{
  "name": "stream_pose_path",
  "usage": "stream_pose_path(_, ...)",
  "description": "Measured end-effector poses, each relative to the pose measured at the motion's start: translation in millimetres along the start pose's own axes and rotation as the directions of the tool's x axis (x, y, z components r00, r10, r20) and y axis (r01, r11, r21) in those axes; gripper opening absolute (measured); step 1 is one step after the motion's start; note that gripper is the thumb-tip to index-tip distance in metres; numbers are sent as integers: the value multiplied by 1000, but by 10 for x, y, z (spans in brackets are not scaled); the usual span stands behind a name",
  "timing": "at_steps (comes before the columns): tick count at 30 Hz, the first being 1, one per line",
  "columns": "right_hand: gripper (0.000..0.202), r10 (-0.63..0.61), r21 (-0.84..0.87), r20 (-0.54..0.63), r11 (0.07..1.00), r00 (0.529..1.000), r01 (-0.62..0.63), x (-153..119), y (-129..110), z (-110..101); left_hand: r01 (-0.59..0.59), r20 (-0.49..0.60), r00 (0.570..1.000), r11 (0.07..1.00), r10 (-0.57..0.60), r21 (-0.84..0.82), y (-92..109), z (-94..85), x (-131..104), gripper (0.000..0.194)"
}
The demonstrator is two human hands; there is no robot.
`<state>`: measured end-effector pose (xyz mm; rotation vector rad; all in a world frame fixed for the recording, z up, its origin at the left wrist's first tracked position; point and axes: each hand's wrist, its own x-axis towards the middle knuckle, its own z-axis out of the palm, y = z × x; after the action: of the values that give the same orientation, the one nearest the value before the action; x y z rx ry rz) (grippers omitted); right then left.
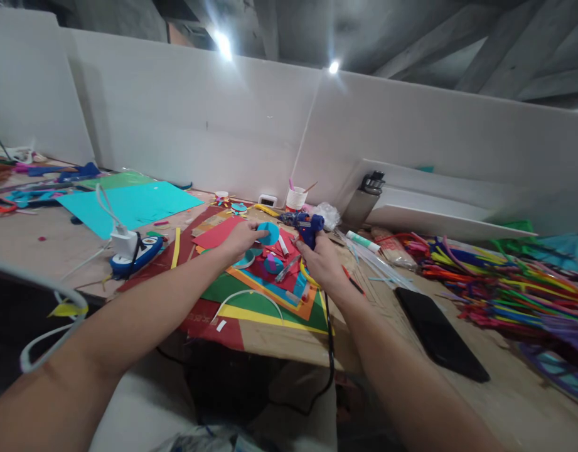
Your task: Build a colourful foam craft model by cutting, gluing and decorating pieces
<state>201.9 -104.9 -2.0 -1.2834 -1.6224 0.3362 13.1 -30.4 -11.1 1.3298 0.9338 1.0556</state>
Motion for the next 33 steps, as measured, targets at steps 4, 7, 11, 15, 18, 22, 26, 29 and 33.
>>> stream_pose_path(4,20,20,-23,-11,1000,1000,-20,-3,-22,-8,7,-12,1000,1000,-7,-21,4,6,4,20)
stream_pose_path(7,27,20,-41,-8,999,1000,-21,-3,-29,-8,24,-36,999,997,-27,-76,-10,0,25,19)
stream_pose_path(11,40,38,-78,-5,996,999,-38,-10,-25,-4,5,-55,998,992,-12,-123,-34,-16,55,17)
stream_pose_path(15,42,70,-102,5,992,998,-69,-21,-37,-2,-24,-62,998,992,16,-121,-40,-19,64,20)
stream_pose_path(18,41,58,-102,7,993,998,-57,-27,-56,1,-18,-71,997,994,11,-109,-33,-11,59,21)
stream_pose_path(22,41,31,-90,14,995,999,-30,-33,-63,11,-10,-71,997,994,3,-107,-18,5,46,16)
stream_pose_path(26,42,16,-88,34,996,999,-13,-34,-37,23,-5,-77,997,994,-4,-113,9,26,22,12)
stream_pose_path(29,41,3,-91,29,996,1000,-1,-36,-23,27,-8,-91,996,994,-2,-111,31,39,1,10)
stream_pose_path(33,41,10,-117,35,993,999,-6,-43,-45,19,-5,-67,998,996,-1,-90,48,49,-23,12)
